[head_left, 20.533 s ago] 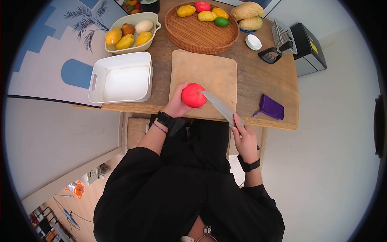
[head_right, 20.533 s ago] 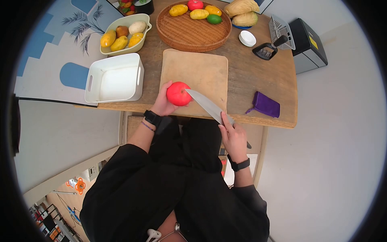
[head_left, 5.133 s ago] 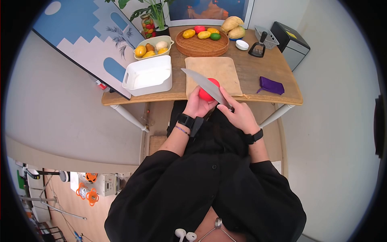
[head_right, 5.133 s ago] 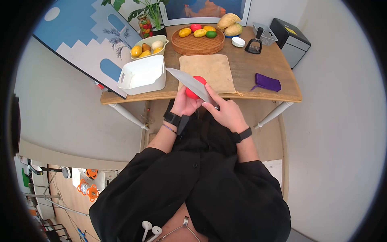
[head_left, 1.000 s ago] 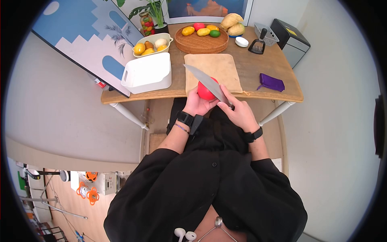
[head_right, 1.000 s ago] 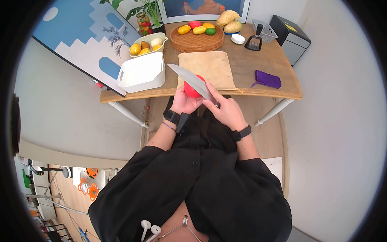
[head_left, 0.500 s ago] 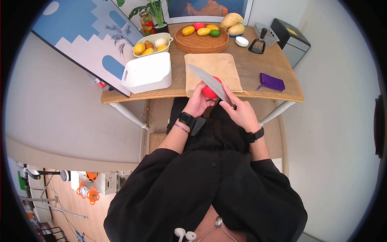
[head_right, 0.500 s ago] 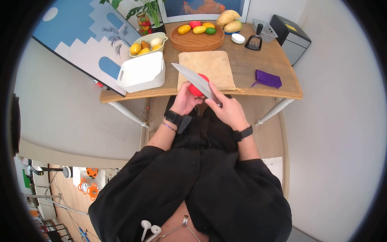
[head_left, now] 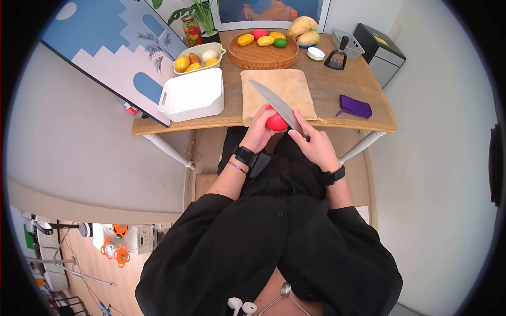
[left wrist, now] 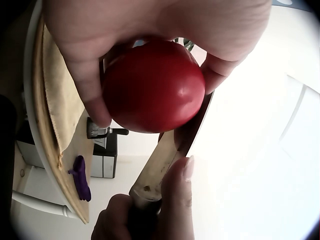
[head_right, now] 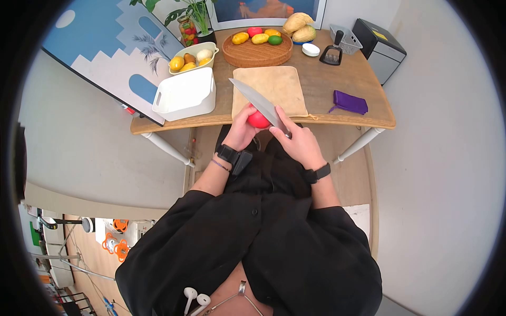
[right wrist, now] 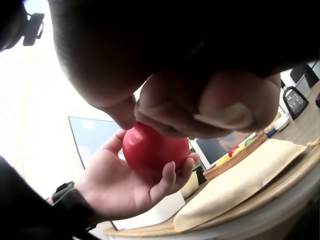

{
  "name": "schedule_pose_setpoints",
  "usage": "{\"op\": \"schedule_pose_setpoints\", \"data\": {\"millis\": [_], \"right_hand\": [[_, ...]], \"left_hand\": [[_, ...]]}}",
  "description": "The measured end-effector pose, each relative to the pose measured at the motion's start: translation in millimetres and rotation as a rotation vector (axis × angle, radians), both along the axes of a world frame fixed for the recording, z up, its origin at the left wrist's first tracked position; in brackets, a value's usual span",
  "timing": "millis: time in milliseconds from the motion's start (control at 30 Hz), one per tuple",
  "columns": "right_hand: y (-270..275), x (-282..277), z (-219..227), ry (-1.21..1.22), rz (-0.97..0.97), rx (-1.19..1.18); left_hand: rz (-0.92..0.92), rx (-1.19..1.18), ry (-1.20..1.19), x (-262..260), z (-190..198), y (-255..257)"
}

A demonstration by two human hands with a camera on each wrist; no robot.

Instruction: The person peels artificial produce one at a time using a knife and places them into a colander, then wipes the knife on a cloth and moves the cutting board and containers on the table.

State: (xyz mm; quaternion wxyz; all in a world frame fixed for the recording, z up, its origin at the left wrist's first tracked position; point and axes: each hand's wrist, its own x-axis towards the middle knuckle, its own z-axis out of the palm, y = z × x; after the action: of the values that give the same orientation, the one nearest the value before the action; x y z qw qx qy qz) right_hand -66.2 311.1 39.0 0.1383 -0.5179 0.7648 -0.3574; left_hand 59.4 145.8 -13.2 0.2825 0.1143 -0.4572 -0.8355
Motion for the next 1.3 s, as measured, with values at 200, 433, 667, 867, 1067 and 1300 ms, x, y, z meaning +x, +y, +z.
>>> {"op": "schedule_pose_setpoints", "data": {"millis": [200, 433, 667, 867, 1067, 1300], "right_hand": [[0, 0, 0, 0.014, 0.014, -0.046], [-2, -2, -4, -0.003, 0.025, -0.085], [-1, -1, -3, 0.0, 0.029, -0.059], [-3, 0, -10, -0.001, 0.043, -0.088], [-2, 2, -7, -0.044, 0.036, -0.078], [-3, 4, -8, -0.059, 0.06, -0.097]], "left_hand": [[-0.079, 0.163, -0.02, -2, -5, -9], [-0.118, 0.048, -0.142, 5, 21, 5], [-0.12, 0.1, -0.103, -1, 11, 4], [-0.081, 0.158, -0.119, 2, 16, 11], [-0.759, 0.279, 0.296, -8, -68, -46], [-0.179, 0.242, -0.08, 2, 7, 10]]}}
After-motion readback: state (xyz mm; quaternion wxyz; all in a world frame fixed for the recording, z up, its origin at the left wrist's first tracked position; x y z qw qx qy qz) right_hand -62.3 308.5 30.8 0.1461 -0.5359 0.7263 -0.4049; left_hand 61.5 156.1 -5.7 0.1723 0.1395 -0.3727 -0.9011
